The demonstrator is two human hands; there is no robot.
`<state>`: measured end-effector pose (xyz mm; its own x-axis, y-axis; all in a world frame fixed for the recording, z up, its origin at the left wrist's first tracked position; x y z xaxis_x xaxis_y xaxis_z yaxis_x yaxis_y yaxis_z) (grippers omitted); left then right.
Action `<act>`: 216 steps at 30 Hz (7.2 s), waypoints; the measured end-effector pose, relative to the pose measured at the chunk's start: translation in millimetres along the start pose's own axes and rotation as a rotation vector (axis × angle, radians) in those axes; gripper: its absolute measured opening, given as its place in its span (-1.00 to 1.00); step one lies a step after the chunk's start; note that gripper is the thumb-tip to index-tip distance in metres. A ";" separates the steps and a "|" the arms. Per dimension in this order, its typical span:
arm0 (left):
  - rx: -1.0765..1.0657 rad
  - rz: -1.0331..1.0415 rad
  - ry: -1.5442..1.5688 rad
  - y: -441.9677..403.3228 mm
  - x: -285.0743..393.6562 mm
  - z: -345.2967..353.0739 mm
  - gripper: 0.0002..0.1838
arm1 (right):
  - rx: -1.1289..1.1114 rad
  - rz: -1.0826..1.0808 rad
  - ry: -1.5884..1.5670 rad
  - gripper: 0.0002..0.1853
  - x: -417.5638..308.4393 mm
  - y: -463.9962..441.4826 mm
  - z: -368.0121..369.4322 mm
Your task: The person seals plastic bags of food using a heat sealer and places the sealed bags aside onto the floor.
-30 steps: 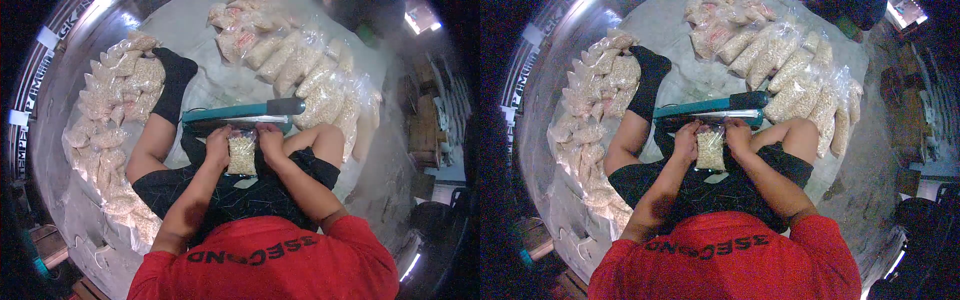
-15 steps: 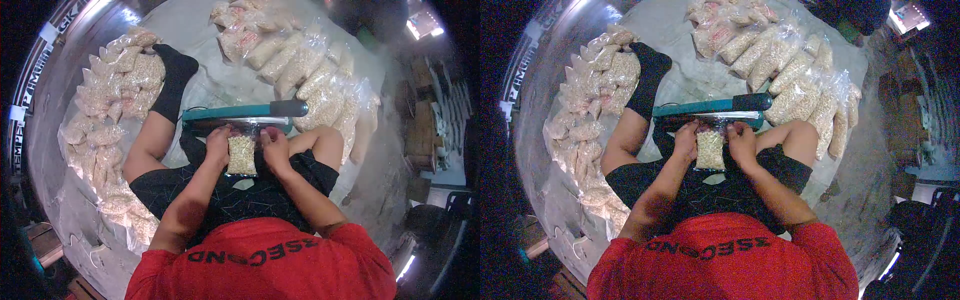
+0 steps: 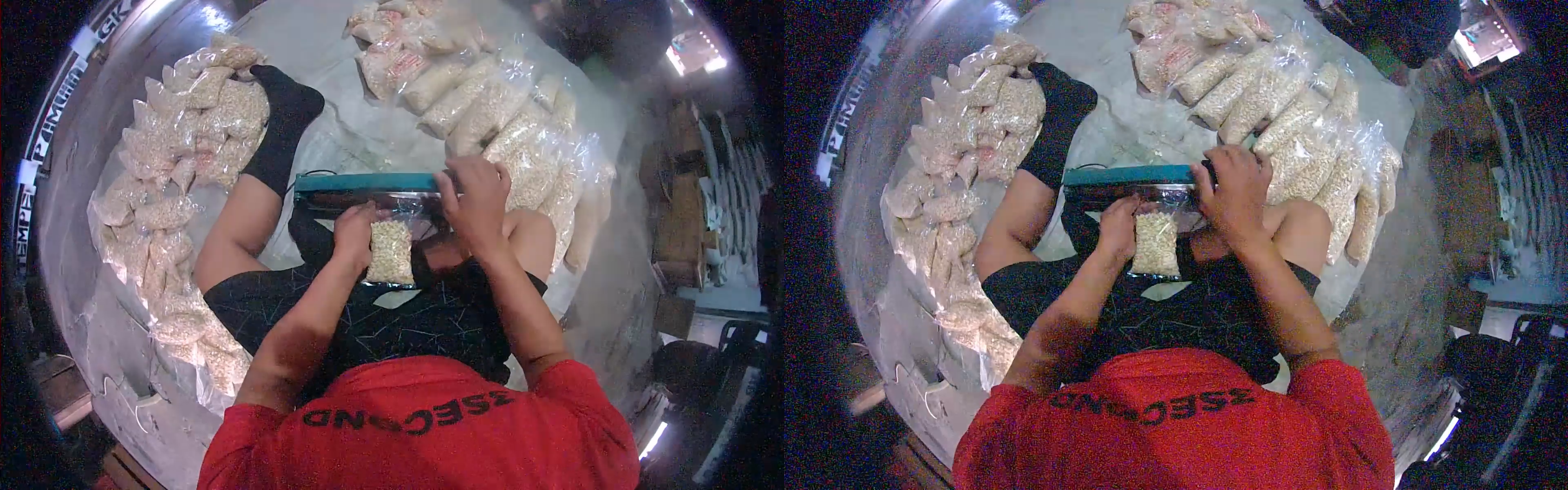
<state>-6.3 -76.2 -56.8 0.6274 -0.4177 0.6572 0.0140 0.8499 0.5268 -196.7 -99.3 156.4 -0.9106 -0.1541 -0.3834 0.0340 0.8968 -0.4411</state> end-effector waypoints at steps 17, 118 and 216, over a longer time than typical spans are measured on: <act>0.082 0.007 -0.043 -3.2 -2.7 -10.3 -0.81 | -0.535 0.050 0.231 -0.38 49.9 20.9 81.8; -0.142 -0.076 0.039 -12.9 -21.0 3.5 -0.79 | -0.085 0.287 -0.391 -0.61 -17.4 -12.0 -67.9; -0.233 0.191 -0.396 117.3 19.5 47.6 -0.84 | -0.584 0.430 -0.615 -0.14 14.5 181.2 39.3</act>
<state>-29.5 0.0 43.5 0.2920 -0.2987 0.9086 0.1296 0.9536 0.2718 -187.5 44.7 39.0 -0.4863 0.1955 -0.8517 -0.0473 0.9673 0.2491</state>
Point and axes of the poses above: each hand's wrist, its own y-axis away from the middle knuckle, its own z-axis out of the palm, x = y × z, the point moved 8 cm from there along -y, towards the middle knuckle, and after that the axes turned 8 degrees about z, right-handed, at the moved point
